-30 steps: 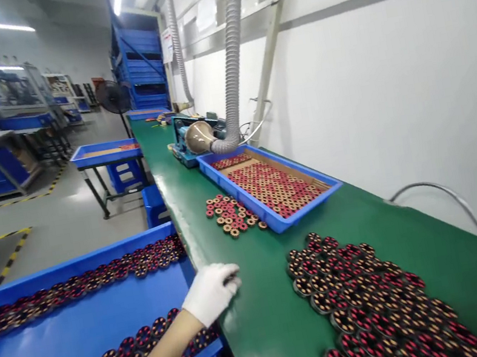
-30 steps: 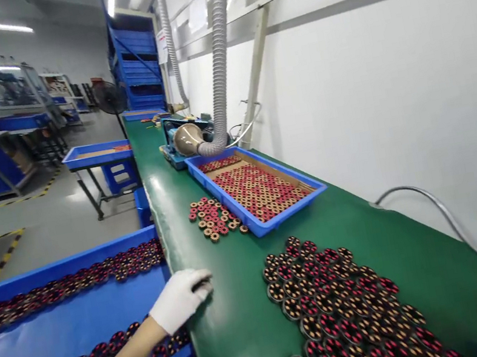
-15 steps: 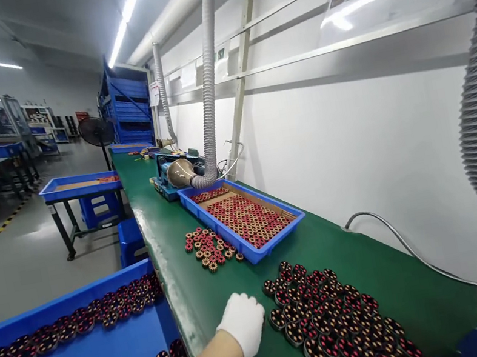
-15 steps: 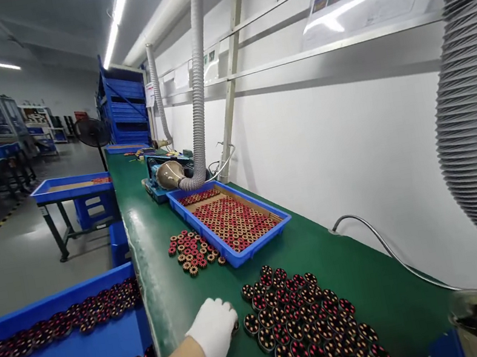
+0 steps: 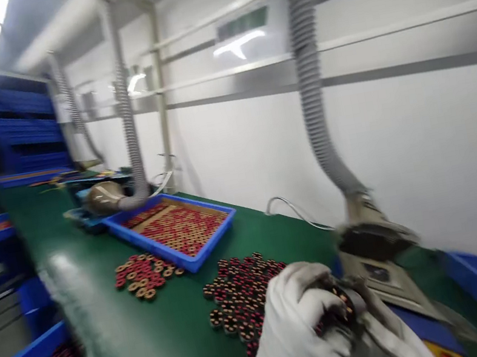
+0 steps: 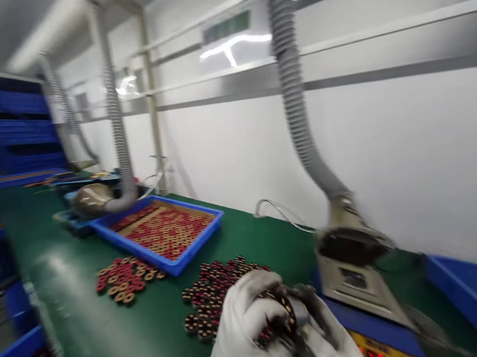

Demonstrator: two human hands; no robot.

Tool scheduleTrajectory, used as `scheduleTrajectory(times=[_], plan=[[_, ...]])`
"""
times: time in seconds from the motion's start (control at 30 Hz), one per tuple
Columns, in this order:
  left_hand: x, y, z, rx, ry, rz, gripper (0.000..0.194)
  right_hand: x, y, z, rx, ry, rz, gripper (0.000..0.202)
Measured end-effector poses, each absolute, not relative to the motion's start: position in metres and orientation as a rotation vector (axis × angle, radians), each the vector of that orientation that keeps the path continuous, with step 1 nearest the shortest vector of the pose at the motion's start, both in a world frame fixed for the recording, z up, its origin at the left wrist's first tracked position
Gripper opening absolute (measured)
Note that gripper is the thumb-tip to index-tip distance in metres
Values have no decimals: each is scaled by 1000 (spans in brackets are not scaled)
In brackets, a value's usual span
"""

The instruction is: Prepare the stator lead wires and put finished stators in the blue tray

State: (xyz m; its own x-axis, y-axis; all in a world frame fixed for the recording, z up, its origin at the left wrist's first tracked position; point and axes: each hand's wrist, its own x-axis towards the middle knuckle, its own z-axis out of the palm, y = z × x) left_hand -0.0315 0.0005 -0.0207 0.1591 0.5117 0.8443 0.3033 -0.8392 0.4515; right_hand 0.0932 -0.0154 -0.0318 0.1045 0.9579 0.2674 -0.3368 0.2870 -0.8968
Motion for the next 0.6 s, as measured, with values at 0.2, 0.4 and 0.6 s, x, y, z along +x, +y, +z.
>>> scheduleTrajectory(times=[0.2, 0.4, 0.6], plan=[[14, -5, -13, 2457, 781, 1343, 69, 141, -28, -3, -935, -791, 853, 35], [33, 13, -21, 2403, 603, 1373, 46, 156, -29, -1, -1014, -986, 661, 37], [25, 17, -17, 1827, 576, 1162, 31, 170, -36, -1, -914, -1069, 906, 41]])
